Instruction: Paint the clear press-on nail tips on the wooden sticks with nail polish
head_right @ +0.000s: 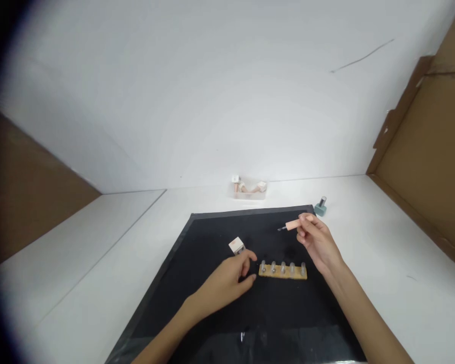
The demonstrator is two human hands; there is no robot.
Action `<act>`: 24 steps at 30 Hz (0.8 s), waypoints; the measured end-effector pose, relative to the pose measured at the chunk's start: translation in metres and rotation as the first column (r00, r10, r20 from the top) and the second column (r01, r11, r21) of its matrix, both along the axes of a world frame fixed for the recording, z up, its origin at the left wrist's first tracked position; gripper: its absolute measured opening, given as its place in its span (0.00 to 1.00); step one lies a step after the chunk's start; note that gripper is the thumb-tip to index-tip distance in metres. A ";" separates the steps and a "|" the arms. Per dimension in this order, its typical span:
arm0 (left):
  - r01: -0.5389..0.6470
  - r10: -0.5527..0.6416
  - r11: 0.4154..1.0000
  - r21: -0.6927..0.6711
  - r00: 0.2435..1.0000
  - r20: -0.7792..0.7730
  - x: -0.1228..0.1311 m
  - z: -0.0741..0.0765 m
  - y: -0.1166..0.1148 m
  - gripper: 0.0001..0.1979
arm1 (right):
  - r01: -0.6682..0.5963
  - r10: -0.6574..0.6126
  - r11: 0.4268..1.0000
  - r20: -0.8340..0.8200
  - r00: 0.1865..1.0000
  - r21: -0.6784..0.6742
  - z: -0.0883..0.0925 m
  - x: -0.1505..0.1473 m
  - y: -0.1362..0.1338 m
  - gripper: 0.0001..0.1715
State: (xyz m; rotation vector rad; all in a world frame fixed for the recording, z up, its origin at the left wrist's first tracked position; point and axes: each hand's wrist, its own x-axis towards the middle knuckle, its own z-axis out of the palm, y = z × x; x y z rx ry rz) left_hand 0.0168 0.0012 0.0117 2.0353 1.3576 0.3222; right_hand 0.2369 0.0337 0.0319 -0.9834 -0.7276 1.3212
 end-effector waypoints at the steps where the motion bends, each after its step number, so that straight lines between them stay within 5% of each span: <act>1: -0.002 0.001 0.999 -0.043 1.000 -0.024 0.005 -0.001 -0.003 0.17 | -0.002 0.002 1.000 -0.014 1.000 -0.001 0.000 0.001 0.000 0.20; 5: -0.023 0.019 0.998 -0.058 0.998 -0.066 0.015 -0.010 -0.002 0.22 | -0.028 0.028 1.000 -0.030 0.999 -0.001 0.002 0.003 -0.001 0.18; 8: -0.046 0.045 0.998 -0.038 0.998 -0.042 0.016 -0.018 0.001 0.15 | -0.041 0.041 0.999 -0.019 0.999 0.006 0.001 0.003 -0.002 0.18; 13: -0.026 0.039 0.998 -0.053 0.962 0.270 0.013 -0.020 0.000 0.07 | -0.050 0.049 0.998 0.035 0.998 0.037 -0.001 0.003 -0.003 0.17; 19: 0.059 0.125 0.966 -0.250 0.744 0.657 0.017 -0.002 0.002 0.12 | -0.096 0.078 0.987 0.141 0.987 0.131 0.005 0.005 -0.009 0.19; 24: 0.070 0.442 0.850 -0.522 0.445 0.779 0.030 0.000 0.002 0.26 | -0.227 0.177 0.955 0.248 0.952 0.191 0.007 -0.003 -0.016 0.19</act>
